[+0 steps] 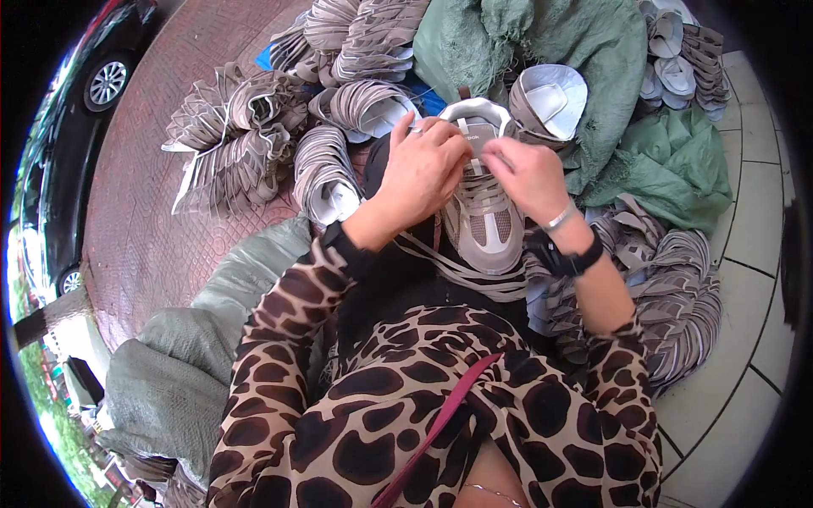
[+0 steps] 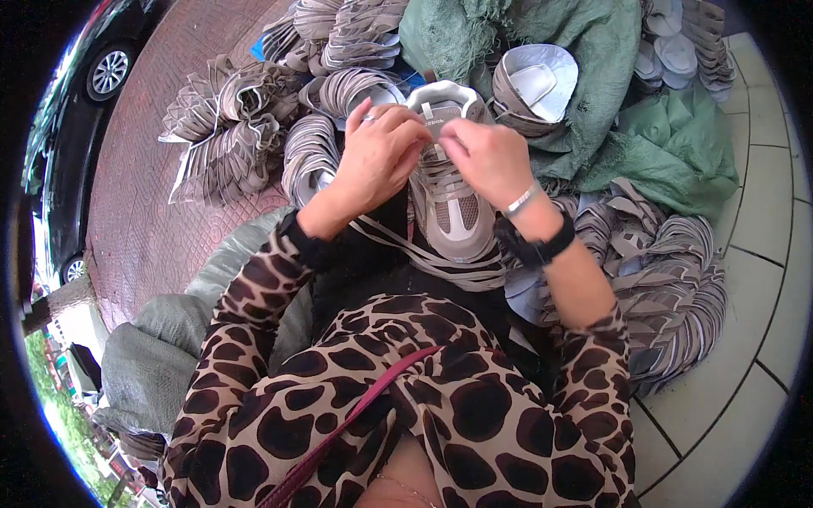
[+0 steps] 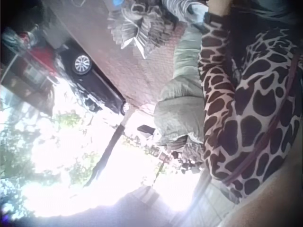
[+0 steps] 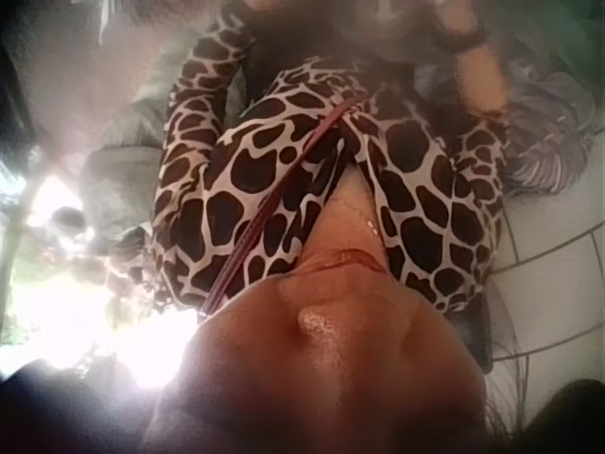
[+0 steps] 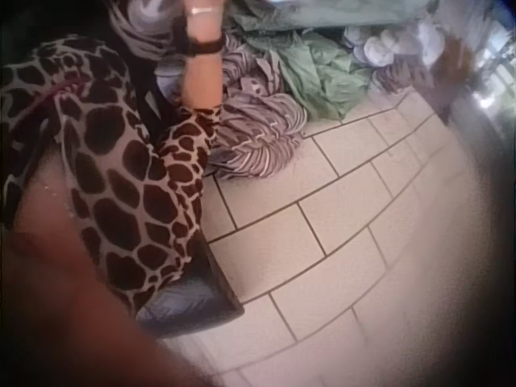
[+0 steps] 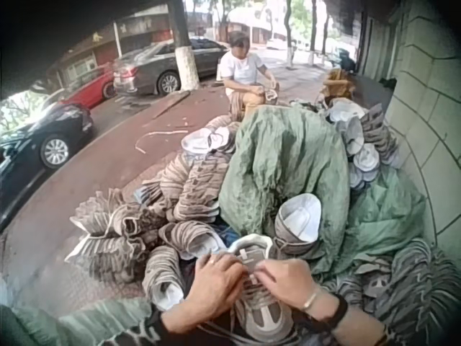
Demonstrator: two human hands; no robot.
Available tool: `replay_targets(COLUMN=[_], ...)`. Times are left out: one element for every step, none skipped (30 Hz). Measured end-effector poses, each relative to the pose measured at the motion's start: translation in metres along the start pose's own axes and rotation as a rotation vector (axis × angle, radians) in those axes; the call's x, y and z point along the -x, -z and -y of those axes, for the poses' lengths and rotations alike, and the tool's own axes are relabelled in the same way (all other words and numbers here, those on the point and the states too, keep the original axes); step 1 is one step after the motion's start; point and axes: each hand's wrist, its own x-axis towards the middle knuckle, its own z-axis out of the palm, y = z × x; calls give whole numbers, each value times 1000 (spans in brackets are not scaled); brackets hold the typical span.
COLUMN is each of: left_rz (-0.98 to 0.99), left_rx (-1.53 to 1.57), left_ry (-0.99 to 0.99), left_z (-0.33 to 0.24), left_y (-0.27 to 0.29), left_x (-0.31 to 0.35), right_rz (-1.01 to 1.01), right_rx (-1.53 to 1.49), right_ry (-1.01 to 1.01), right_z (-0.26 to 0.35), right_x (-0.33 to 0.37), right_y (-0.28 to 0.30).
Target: The person sits on the ground surrounded by piles of shoes and laces. They hold a single beige sneaker and repeatedly thread a long lace through the eyelets, pulling it tight and adjusting the loops. The task involves continuous manipulation of the lace and shoe to secure the lacing pattern.
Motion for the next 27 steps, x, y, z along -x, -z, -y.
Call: replay_targets(left_rz=[46, 108, 211, 237, 218, 247, 288, 301, 323, 332, 370, 395, 416, 407, 393, 385, 361, 343, 341, 345, 367, 388, 369, 352, 383, 319, 303], left_rx=[-35, -76, -124, -130, -92, -64, -48, -39, -44, -55, -68, -86, -108, -115, -127, -154, -146, -151, -158, -141, -123, -106, -111, -117, -134, -116, -106], left_ry=[22, 48, 92, 115, 116, 142, 171, 165, 162, 151, 155, 149, 132, 131, 119, 113, 105, 101, 100, 119, 137, 154, 126, 100, 92, 82, 85], left_z=[2, 4, 6, 8, 10, 11, 12, 14, 15, 16, 16, 16, 16, 16, 15, 14, 13, 13, 12, 12, 12, 12, 12, 12, 12, 11, 10], left_y=[-6, -11, -14, -16, -18, -19, -20, -21, -22, -23, -25, -26, -27, -28, -29, -30, -30, -31, -32, -32, -33, -33, -34, -34, -34, -33, -33], left_x=[-1, -1, 0, 2, 3, 5, 5, 5, 4, 3, 2, 1, 0, 0, 0, 1, 1, 2, 2, 2, 2, 2, 1, 1, 1, 1, 1], right_rz=[-31, 28, 70, 120, 183, 226, 248, 276, 284, 333, 363, 389, 413, 436, 467, 476, 494, 485, 497, 481, 477, 494, 522, 549, 529, 507, 470], right_rx=[198, 255, 276, 290, 320, 313, 297, 290, 269, 296, 308, 311, 318, 316, 329, 323, 333, 323, 324, 303, 257, 266, 251, 277, 221, 209, 176], right_ry=[83, 54, 59, 59, 33, 24, 34, 35, 58, 29, 19, 16, 16, 24, 10, 41, 51, 84, 81, 104, 141, 114, 108, 65, 92, 78, 85], right_z=[-5, -9, -14, -17, -20, -23, -24, -25, -25, -24, -23, -22, -20, -18, -17, -16, -15, -14, -14, -14, -15, -16, -18, -18, -20, -20, -21], right_x=[-9, -13, -16, -18, -18, -18, -17, -18, -19, -20, -21, -23, -26, -29, -32, -34, -37, -40, -42, -44, -45, -47, -48, -48, -48, -47, -46], right_y=[-3, -4, -3, -2, -1, 1, 3, 4, 6, 7, 9, 10, 11, 12, 13, 13, 13, 13, 12, 11, 9, 9, 7, 5, 4, 2, 1])
